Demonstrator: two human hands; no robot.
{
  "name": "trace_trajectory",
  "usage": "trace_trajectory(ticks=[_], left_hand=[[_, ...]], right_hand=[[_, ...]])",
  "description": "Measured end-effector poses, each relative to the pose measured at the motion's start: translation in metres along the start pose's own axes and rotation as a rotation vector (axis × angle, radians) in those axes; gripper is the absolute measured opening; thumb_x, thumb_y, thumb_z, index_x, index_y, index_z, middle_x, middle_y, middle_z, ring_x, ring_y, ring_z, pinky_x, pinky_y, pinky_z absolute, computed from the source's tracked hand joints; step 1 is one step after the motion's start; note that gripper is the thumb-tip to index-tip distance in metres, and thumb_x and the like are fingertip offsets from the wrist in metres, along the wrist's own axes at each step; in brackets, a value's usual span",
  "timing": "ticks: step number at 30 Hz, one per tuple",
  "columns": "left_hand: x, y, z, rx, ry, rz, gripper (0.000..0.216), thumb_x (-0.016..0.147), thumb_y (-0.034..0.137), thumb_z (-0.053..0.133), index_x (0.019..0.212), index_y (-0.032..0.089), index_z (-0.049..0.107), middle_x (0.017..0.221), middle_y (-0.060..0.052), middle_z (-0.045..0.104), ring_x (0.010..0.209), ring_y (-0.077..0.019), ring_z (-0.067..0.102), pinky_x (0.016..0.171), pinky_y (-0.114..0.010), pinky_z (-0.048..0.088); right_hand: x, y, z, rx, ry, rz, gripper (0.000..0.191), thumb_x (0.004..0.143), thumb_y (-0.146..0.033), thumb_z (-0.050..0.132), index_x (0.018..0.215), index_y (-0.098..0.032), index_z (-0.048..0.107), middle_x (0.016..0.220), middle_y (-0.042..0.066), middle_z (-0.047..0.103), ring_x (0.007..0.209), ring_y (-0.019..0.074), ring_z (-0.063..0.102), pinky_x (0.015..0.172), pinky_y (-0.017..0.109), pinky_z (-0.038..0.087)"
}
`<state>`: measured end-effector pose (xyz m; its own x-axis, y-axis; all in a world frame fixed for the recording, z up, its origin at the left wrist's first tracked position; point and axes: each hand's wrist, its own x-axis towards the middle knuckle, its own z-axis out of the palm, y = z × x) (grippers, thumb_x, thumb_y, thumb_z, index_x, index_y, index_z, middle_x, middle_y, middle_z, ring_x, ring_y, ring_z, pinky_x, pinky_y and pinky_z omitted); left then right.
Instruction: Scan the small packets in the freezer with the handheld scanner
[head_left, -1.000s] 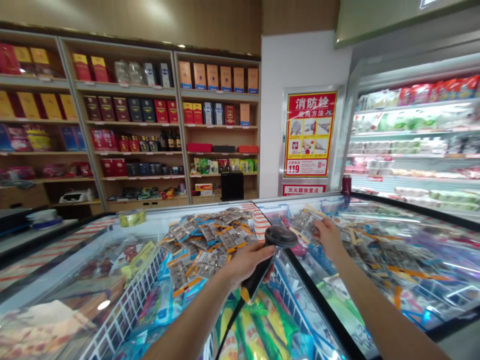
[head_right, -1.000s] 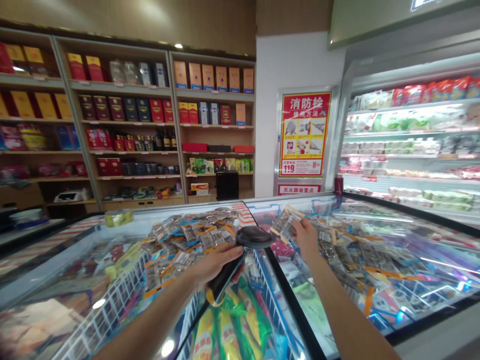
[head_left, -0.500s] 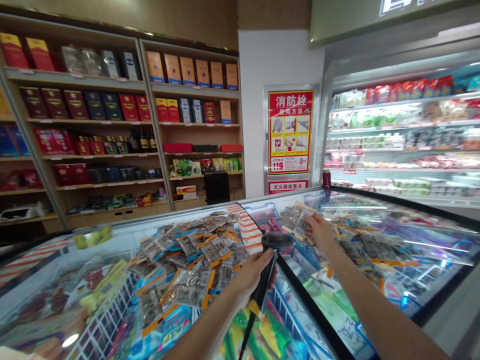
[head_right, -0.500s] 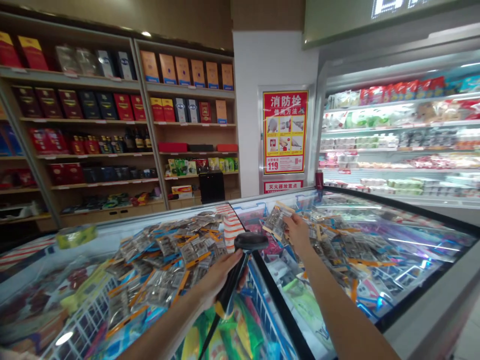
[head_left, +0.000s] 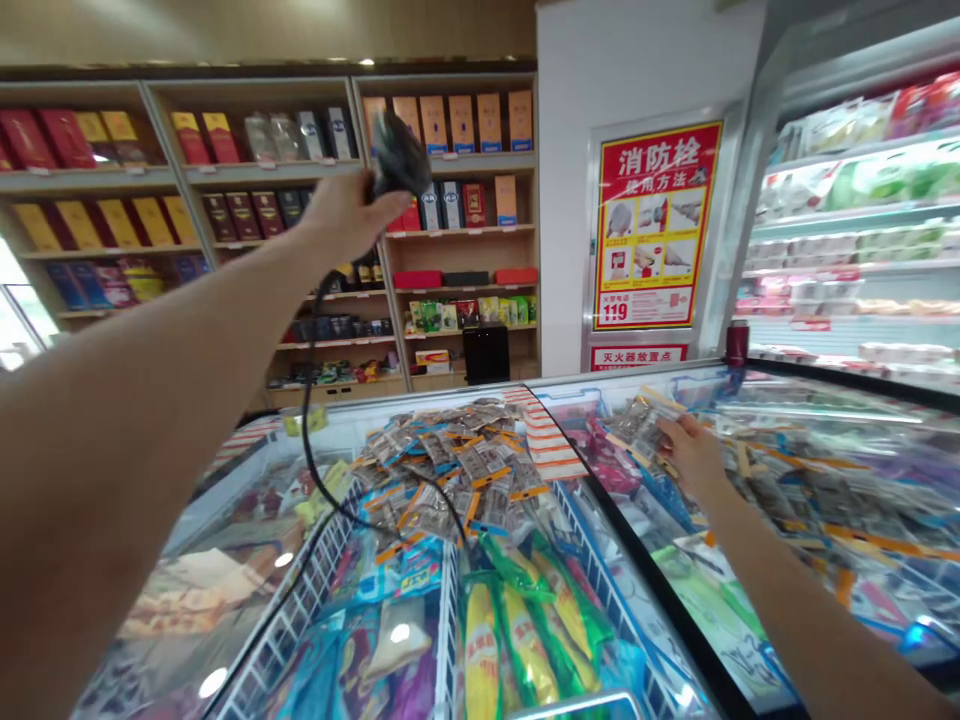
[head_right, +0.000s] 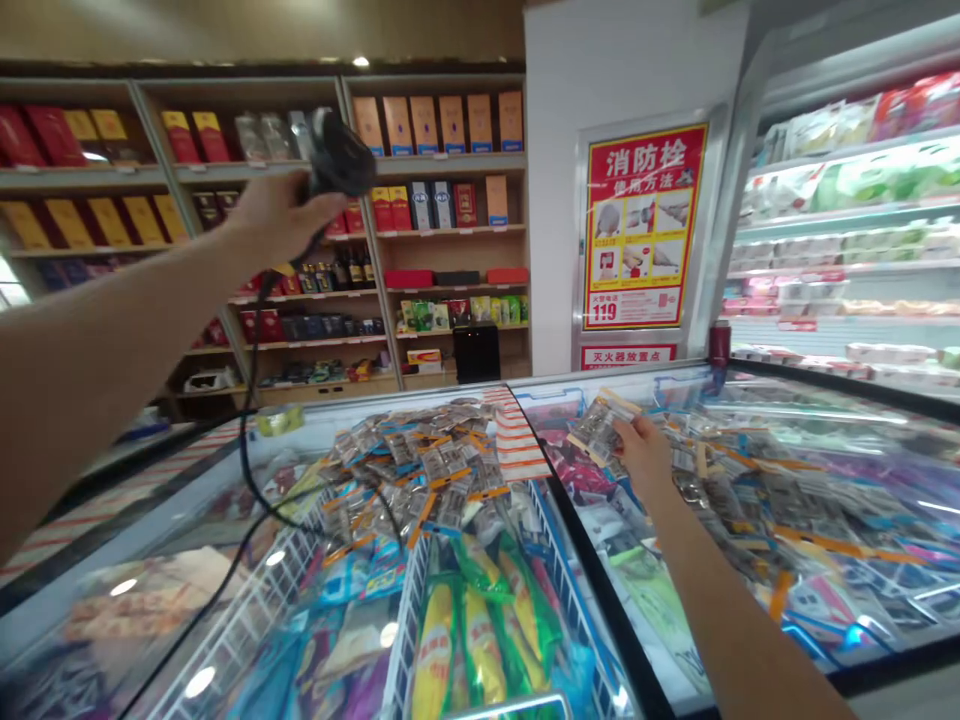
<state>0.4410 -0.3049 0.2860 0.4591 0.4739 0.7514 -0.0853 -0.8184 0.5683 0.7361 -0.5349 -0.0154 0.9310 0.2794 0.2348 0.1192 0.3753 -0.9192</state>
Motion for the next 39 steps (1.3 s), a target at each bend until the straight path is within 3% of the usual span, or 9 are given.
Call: trace_trajectory(ticks=[3, 4, 6, 11, 14, 18, 24, 32, 39], left_hand=[[-0.008, -0.002, -0.043, 0.152, 0.213, 0.115, 0.017, 0.068, 0.02, 0.068, 0.069, 0.016, 0.051, 0.044, 0.01, 0.036, 0.091, -0.007, 0.044, 0.064, -0.016, 0.022], [-0.019, -0.005, -0.046, 0.189, 0.25, 0.109, 0.015, 0.069, 0.018, 0.067, 0.072, 0.014, 0.053, 0.046, 0.01, 0.039, 0.09, -0.0078, 0.045, 0.064, -0.016, 0.021], [-0.05, -0.015, -0.037, 0.15, 0.179, 0.022, 0.008, 0.076, 0.02, 0.057, 0.074, 0.013, 0.054, 0.05, 0.009, 0.043, 0.08, -0.009, 0.048, 0.063, -0.017, 0.021], [-0.156, -0.034, 0.053, -0.006, -0.092, -0.133, 0.028, 0.079, 0.041, 0.047, 0.068, 0.015, 0.05, 0.053, 0.004, 0.051, 0.048, -0.0075, 0.047, 0.051, -0.019, 0.032], [-0.213, -0.032, 0.107, -0.369, -0.431, -0.341, 0.031, 0.075, 0.047, 0.049, 0.071, 0.017, 0.05, 0.054, 0.004, 0.05, 0.047, -0.0078, 0.045, 0.047, -0.02, 0.033], [-0.26, -0.029, 0.147, -0.65, -0.62, -0.578, 0.035, 0.073, 0.051, 0.051, 0.069, 0.016, 0.049, 0.055, 0.003, 0.049, 0.044, -0.0066, 0.044, 0.045, -0.02, 0.032], [-0.284, -0.037, 0.166, -0.713, -0.646, -0.881, 0.042, 0.07, 0.058, 0.051, 0.063, 0.016, 0.048, 0.05, 0.002, 0.051, 0.039, -0.0076, 0.045, 0.04, -0.021, 0.03], [-0.28, -0.042, 0.158, -0.738, -0.507, -0.909, 0.046, 0.065, 0.061, 0.055, 0.064, 0.015, 0.05, 0.051, 0.002, 0.052, 0.04, -0.0071, 0.044, 0.042, -0.02, 0.032], [-0.276, -0.032, 0.151, -0.758, -0.525, -0.932, 0.044, 0.066, 0.06, 0.055, 0.062, 0.016, 0.047, 0.053, 0.002, 0.053, 0.041, -0.0067, 0.044, 0.042, -0.02, 0.032]], right_hand=[[-0.002, -0.001, 0.0, 0.016, 0.022, 0.024, 0.025, 0.05, -0.032, 0.065, 0.06, -0.019, 0.047, 0.045, -0.008, 0.048, 0.04, 0.0071, 0.045, 0.038, 0.018, 0.037], [-0.002, -0.002, 0.0, 0.02, 0.031, 0.034, 0.024, 0.05, -0.031, 0.065, 0.059, -0.019, 0.046, 0.044, -0.008, 0.048, 0.04, 0.007, 0.045, 0.038, 0.018, 0.037], [-0.003, -0.003, 0.001, 0.019, 0.046, 0.051, 0.023, 0.05, -0.03, 0.064, 0.058, -0.019, 0.045, 0.045, -0.008, 0.048, 0.04, 0.0067, 0.044, 0.038, 0.018, 0.037], [-0.004, -0.002, 0.001, 0.008, 0.042, 0.067, 0.023, 0.048, -0.028, 0.064, 0.056, -0.02, 0.044, 0.042, -0.008, 0.045, 0.04, 0.0073, 0.043, 0.037, 0.019, 0.036], [-0.005, 0.0, 0.002, 0.01, 0.016, 0.07, 0.024, 0.048, -0.029, 0.065, 0.056, -0.02, 0.044, 0.044, -0.008, 0.047, 0.041, 0.0072, 0.043, 0.038, 0.019, 0.036], [-0.01, 0.0, 0.006, -0.005, -0.009, 0.069, 0.023, 0.047, -0.031, 0.066, 0.059, -0.019, 0.049, 0.046, -0.007, 0.05, 0.043, 0.0082, 0.045, 0.041, 0.02, 0.039], [-0.016, 0.001, 0.013, -0.013, -0.046, 0.053, 0.024, 0.049, -0.033, 0.065, 0.067, -0.019, 0.056, 0.056, -0.005, 0.058, 0.051, 0.0119, 0.051, 0.047, 0.024, 0.042], [-0.031, 0.004, 0.021, -0.03, -0.173, 0.037, 0.027, 0.052, -0.035, 0.065, 0.074, -0.019, 0.059, 0.063, -0.001, 0.064, 0.06, 0.0173, 0.058, 0.05, 0.026, 0.044], [-0.036, 0.005, 0.023, -0.077, -0.182, 0.014, 0.031, 0.054, -0.037, 0.065, 0.077, -0.019, 0.059, 0.066, 0.0, 0.065, 0.061, 0.0181, 0.059, 0.052, 0.027, 0.046]])
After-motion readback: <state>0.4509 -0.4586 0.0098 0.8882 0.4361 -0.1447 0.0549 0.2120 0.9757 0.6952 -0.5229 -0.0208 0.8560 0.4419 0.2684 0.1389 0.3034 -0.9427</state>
